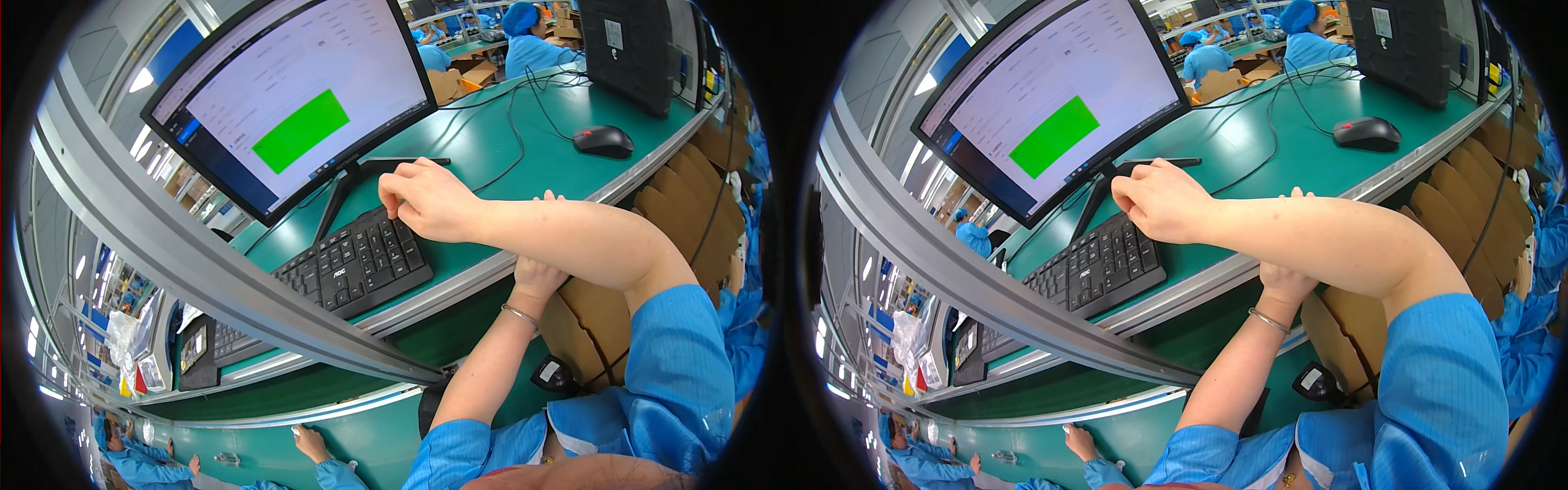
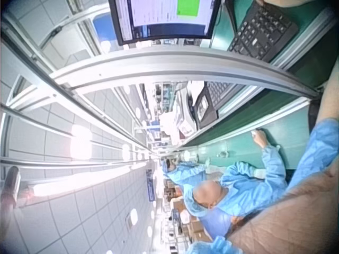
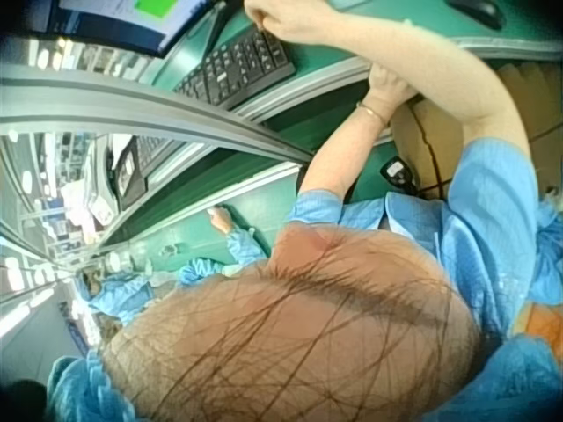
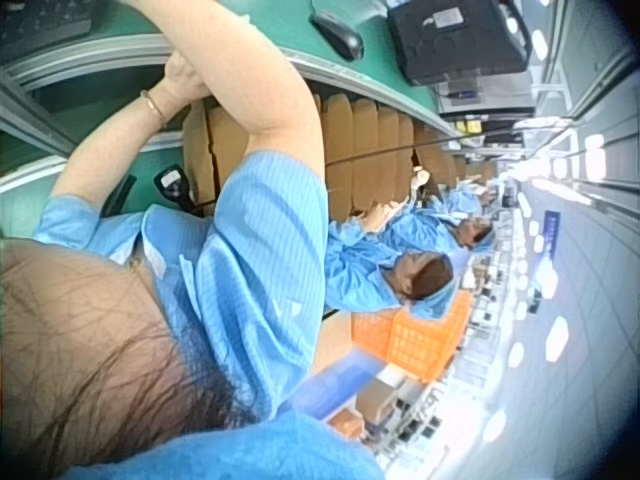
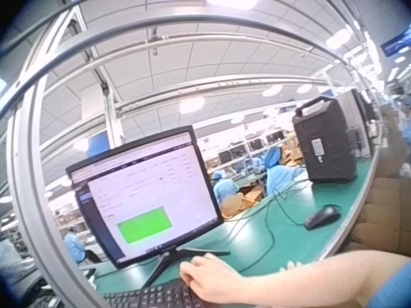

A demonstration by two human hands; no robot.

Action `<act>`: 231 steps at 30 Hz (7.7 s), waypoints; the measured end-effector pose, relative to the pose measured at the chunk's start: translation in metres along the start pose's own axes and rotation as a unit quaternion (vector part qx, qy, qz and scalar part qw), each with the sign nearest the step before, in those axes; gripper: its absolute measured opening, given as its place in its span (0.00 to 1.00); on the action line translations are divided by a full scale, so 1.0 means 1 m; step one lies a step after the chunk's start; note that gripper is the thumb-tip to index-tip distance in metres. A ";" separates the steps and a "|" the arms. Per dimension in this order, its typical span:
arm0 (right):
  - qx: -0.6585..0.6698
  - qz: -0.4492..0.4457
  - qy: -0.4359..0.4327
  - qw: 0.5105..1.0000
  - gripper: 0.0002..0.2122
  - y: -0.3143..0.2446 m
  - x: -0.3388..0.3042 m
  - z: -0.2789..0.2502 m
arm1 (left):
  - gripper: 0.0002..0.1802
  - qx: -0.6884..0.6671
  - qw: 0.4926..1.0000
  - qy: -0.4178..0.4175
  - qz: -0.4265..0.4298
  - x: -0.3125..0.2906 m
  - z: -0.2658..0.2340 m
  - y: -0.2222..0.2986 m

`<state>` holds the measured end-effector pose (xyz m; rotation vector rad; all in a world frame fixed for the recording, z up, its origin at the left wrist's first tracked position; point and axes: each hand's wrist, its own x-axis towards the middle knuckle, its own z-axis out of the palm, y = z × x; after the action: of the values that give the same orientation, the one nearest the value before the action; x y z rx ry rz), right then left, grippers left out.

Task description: The person operates a computer at a workstation by moving and clicking the mouse, pressing keys on the keyboard, and pointing at the monitor screen.

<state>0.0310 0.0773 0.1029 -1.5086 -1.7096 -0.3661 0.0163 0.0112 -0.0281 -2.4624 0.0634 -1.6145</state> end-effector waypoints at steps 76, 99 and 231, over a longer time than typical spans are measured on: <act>0.087 -0.055 -0.114 0.988 0.07 -0.017 -0.002 -0.004 | 0.33 0.033 0.999 -0.011 0.035 0.002 -0.002 -0.002; 0.196 -0.100 -0.117 0.968 0.10 -0.020 -0.002 -0.009 | 0.32 0.054 0.998 -0.019 0.038 0.003 -0.004 -0.003; 0.143 -0.107 -0.192 0.965 0.09 -0.056 0.097 0.050 | 0.26 -0.027 0.999 0.016 -0.021 -0.086 0.035 0.001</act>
<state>-0.0361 0.1648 0.1570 -1.2396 -2.1346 0.0742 0.0133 0.0276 -0.1195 -2.4925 0.0617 -1.6914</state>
